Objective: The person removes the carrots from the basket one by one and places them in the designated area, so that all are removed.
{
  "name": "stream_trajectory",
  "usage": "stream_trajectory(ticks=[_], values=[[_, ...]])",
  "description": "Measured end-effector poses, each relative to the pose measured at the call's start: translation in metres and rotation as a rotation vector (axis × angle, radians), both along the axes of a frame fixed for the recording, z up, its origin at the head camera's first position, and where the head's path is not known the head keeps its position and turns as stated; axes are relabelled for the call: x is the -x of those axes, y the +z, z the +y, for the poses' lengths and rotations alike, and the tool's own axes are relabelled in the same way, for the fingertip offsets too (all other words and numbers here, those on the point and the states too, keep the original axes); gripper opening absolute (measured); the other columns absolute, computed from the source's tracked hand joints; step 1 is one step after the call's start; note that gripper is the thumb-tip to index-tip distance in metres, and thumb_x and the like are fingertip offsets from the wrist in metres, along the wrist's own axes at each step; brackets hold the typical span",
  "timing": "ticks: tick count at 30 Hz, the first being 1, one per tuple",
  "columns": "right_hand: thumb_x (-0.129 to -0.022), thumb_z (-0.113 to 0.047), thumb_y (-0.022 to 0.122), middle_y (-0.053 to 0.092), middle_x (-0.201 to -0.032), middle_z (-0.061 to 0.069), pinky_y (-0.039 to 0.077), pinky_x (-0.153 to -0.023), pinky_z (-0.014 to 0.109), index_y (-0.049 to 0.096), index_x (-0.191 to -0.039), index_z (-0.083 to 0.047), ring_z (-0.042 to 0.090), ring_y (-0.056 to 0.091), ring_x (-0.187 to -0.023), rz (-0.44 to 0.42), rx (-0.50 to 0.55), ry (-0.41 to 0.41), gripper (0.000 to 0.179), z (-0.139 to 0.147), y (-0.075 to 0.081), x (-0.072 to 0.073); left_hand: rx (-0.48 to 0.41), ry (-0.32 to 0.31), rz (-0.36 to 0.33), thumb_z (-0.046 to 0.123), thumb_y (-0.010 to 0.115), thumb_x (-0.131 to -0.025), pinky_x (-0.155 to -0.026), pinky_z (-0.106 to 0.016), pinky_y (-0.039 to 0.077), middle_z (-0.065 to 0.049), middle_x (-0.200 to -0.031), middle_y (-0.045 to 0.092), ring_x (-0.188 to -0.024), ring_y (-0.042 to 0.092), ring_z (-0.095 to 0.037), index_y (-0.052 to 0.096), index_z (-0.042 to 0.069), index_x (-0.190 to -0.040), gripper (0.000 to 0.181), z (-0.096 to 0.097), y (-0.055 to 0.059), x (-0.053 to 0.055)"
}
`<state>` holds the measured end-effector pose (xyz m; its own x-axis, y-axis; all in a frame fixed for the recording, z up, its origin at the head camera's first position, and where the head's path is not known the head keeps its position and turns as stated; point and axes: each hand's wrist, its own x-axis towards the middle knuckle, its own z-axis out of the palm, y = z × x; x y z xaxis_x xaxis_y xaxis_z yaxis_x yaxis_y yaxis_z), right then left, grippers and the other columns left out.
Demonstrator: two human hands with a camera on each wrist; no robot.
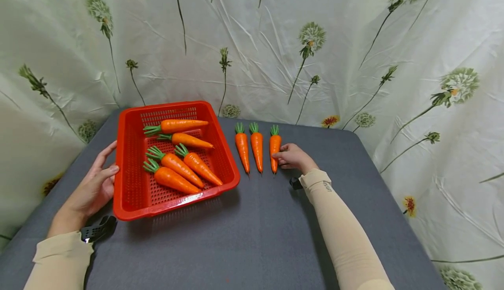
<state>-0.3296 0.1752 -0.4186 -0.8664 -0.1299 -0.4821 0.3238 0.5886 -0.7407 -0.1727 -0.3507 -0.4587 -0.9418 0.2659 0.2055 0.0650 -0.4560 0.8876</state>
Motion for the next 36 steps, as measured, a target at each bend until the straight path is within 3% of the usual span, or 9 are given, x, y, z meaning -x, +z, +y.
stream_trajectory(ticks=[8,17,26,36], values=[[-0.097,-0.022,0.066,0.063,-0.102,0.007,0.058,-0.083,0.031,0.033,-0.148,0.003,0.011,0.065,-0.082,-0.003,0.024,0.011,0.065,-0.006,0.001,0.0,-0.015,-0.002,0.004,0.0,0.029,-0.106,-0.082,-0.036,0.061,-0.001,-0.13,0.062,-0.105,0.07,-0.017,0.011,0.03,-0.161,0.065,-0.001,-0.001,-0.001],[-0.097,-0.021,0.066,0.063,-0.096,0.006,0.058,-0.09,0.035,0.035,-0.145,0.003,0.013,0.065,-0.083,-0.017,0.043,0.025,0.062,-0.014,0.004,-0.002,-0.018,-0.003,0.006,0.0,0.029,-0.105,-0.082,-0.036,0.061,-0.001,-0.13,0.062,-0.105,0.07,-0.016,0.011,0.031,-0.16,0.065,-0.002,-0.002,-0.001],[-0.097,-0.025,0.065,0.063,-0.103,0.008,0.055,-0.098,0.041,0.034,-0.145,0.002,0.016,0.065,-0.09,-0.024,0.011,0.051,0.063,-0.014,0.006,-0.004,0.002,0.002,0.002,0.001,0.029,-0.106,-0.083,-0.035,0.061,0.0,-0.129,0.062,-0.105,0.07,-0.016,0.011,0.031,-0.16,0.065,-0.002,-0.001,0.0],[-0.097,-0.03,0.064,0.061,-0.111,0.012,0.054,-0.098,0.042,0.031,-0.148,0.002,0.022,0.064,-0.099,-0.008,-0.003,0.039,0.068,-0.01,0.015,-0.004,-0.004,-0.011,0.009,0.001,0.029,-0.106,-0.082,-0.036,0.061,-0.001,-0.131,0.062,-0.106,0.07,-0.017,0.01,0.031,-0.16,0.065,0.0,0.0,0.0]])
